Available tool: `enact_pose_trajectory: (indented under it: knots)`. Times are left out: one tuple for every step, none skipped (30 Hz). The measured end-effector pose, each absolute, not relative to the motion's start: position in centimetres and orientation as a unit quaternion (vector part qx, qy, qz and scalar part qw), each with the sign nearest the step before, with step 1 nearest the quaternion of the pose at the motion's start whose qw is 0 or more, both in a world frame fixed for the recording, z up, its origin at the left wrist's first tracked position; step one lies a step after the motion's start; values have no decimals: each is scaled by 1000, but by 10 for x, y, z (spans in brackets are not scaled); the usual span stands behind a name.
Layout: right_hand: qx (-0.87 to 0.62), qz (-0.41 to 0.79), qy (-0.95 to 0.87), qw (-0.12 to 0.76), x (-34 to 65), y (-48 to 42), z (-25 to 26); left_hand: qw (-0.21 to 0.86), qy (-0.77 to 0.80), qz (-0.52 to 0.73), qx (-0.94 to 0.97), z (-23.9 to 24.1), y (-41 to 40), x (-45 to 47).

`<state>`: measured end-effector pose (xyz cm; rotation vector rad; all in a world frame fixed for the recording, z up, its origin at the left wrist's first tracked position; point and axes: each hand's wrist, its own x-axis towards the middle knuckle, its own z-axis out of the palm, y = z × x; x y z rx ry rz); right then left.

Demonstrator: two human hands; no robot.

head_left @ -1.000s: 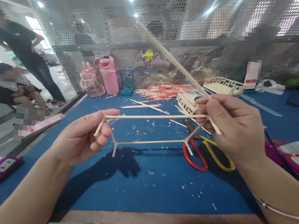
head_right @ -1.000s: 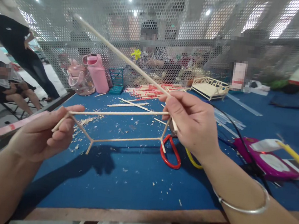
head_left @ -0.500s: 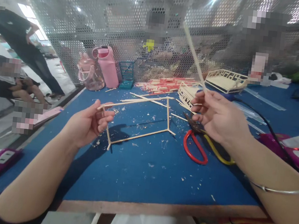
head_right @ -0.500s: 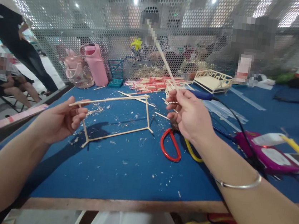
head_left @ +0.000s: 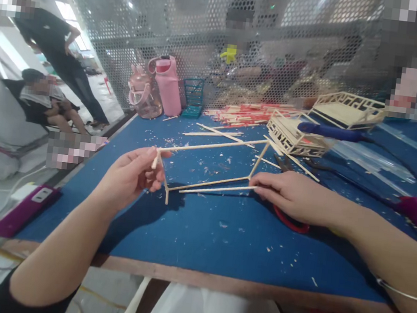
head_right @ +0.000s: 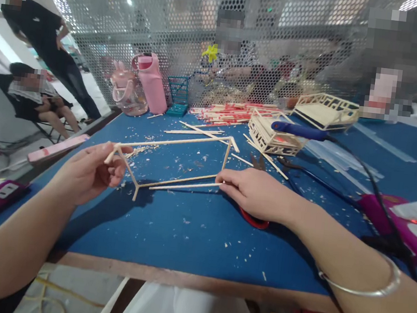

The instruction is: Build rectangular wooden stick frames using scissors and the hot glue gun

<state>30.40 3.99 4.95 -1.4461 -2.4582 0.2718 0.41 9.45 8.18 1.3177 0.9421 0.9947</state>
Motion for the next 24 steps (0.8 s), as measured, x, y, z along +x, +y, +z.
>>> enact_pose_trajectory:
  knots:
    - [-499,67,-854,133,305,40,48,572,403,426,573,80,93,4]
    - [-494,41,-858,133,307,41,46,563,403,426,582,78,91,4]
    - [-489,18,-861,135,308,41,43,554,404,425,591,76,89,3]
    - [-486,-1,-863,139,310,42,41,544,405,423,601,75,88,3]
    - [-484,-13,-863,141,311,44,39,531,407,420,613,73,86,2]
    - [-483,-21,-863,145,311,45,36,515,412,415,627,71,85,0]
    - [-481,-25,-864,150,312,47,33,495,419,407,643,68,84,-2]
    - [-476,-27,-865,157,312,49,31,466,431,398,663,65,83,-4]
    - [-470,-26,-867,165,311,50,28,425,446,388,686,62,82,-6]
    - [-464,-24,-868,174,311,52,26,374,463,374,711,59,81,-7]
    - [-460,-22,-869,183,311,53,24,318,480,356,736,56,81,-8]
    - [-458,-20,-868,190,310,54,23,266,494,334,758,53,81,-9]
    - [-457,-17,-867,195,309,55,21,225,503,309,775,51,82,-9]
    - [-458,-16,-866,200,309,55,21,200,510,284,787,50,84,-8]
    - [-459,-14,-864,204,308,55,20,188,514,262,795,49,86,-7]
    - [-459,-13,-863,209,307,56,20,185,517,244,799,49,88,-6]
    - [-459,-13,-862,215,307,56,20,185,520,232,801,49,91,-4]
    - [-459,-14,-861,220,306,56,20,185,521,224,802,50,93,-3]
    - [-460,-16,-860,223,306,56,21,185,521,219,804,50,96,-2]
    - [-461,-18,-859,223,306,56,21,184,519,214,807,51,99,-2]
    - [-464,-21,-858,221,306,56,21,184,516,210,810,51,101,-2]
    - [-468,-24,-856,217,305,56,21,183,513,208,812,51,102,-2]
    - [-473,-27,-855,212,305,56,21,179,512,208,814,51,103,-2]
    - [-478,-28,-854,206,304,56,20,175,514,210,813,50,103,-2]
